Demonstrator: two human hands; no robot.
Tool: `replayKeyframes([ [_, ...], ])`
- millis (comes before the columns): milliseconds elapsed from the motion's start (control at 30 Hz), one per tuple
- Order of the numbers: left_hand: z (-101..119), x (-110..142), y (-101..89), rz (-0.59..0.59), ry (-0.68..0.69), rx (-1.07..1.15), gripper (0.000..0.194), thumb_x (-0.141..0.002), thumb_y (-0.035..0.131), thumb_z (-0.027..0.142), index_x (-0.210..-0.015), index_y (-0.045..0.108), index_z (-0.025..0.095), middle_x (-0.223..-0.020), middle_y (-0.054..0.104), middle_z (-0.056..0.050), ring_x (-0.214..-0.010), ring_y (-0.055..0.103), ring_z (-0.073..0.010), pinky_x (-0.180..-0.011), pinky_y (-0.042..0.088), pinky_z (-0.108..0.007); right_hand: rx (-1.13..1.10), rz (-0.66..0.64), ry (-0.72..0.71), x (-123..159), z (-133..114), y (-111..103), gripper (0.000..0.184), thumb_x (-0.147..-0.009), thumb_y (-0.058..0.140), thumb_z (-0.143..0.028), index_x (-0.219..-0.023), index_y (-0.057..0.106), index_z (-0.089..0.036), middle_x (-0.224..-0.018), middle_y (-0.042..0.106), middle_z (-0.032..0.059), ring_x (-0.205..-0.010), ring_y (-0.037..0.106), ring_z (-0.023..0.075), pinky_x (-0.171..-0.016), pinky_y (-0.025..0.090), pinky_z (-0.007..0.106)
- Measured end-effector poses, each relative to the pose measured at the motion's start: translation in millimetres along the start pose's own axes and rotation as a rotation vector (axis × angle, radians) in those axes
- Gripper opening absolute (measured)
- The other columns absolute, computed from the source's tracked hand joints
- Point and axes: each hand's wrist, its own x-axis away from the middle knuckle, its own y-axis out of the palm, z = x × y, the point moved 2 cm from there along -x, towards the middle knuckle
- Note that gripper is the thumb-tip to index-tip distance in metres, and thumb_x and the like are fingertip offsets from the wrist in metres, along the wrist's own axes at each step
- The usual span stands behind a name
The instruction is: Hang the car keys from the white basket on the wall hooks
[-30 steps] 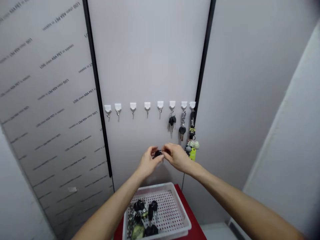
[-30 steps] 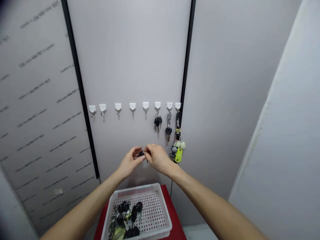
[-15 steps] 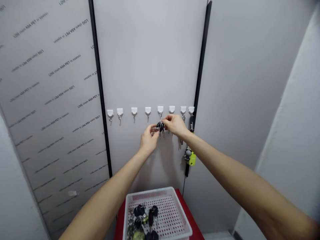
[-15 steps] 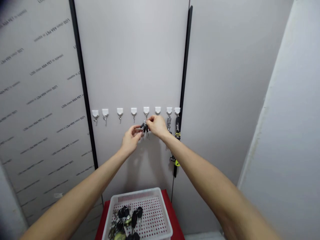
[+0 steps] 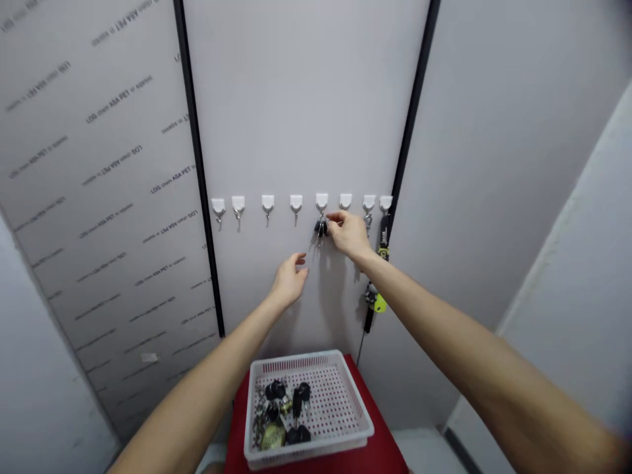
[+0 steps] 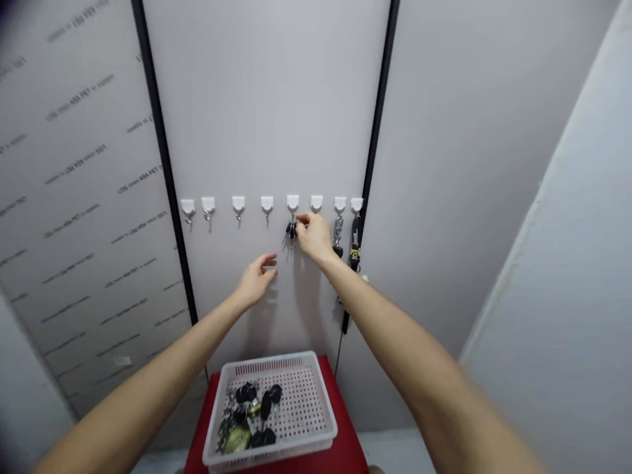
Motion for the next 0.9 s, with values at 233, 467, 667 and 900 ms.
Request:
replayKeyframes([
  [233, -105, 107, 34.1, -0.342, -0.148, -0.179, 0.029, -0.063, 0.042, 0.016, -0.091, 0.049, 0.013, -0.090, 0.054, -0.006, -0.075, 0.049, -0.0122, -0.070, 0.037, -0.024, 0.025, -0.740, -0.149, 171, 50, 49, 0.019, -0.061, 0.041, -0.014, -0.074, 0.056, -0.013, -0.069, 0.055, 0.0037, -0.059, 0.048, 0.0095, -0.059, 0.037, 0.020],
  [467, -132, 160, 40.9, -0.544, 0.020, -0.583, 0.028, -0.060, 0.047, 0.017, -0.087, 0.050, 0.017, -0.087, 0.053, -0.005, -0.086, 0.042, -0.0193, -0.074, 0.031, -0.031, 0.121, -0.984, -0.076, 264, 76, 84, 0.034, -0.058, 0.047, -0.016, -0.093, 0.050, -0.016, -0.083, 0.052, 0.0066, -0.078, 0.046, 0.0150, -0.069, 0.034, 0.023],
  [667, -124, 160, 42.7, -0.544, 0.025, -0.663, 0.014, -0.063, 0.043, 0.018, -0.074, 0.053, 0.018, -0.081, 0.054, -0.005, -0.082, 0.043, -0.0194, -0.071, 0.031, -0.032, 0.123, -0.935, 0.030, 260, 82, 94, 0.015, -0.063, 0.040, -0.013, -0.067, 0.055, -0.016, -0.070, 0.052, 0.0042, -0.068, 0.046, 0.0122, -0.064, 0.034, 0.022],
  [900, -128, 153, 40.3, -0.385, -0.129, -0.336, 0.020, -0.065, 0.041, 0.019, -0.082, 0.050, 0.016, -0.087, 0.053, -0.005, -0.086, 0.044, -0.0167, -0.076, 0.032, -0.030, -0.341, -0.751, 0.395, 229, 84, 77, 0.010, -0.066, 0.038, -0.020, -0.062, 0.045, -0.015, -0.048, 0.045, -0.0033, -0.045, 0.042, 0.0070, -0.047, 0.034, 0.019],
])
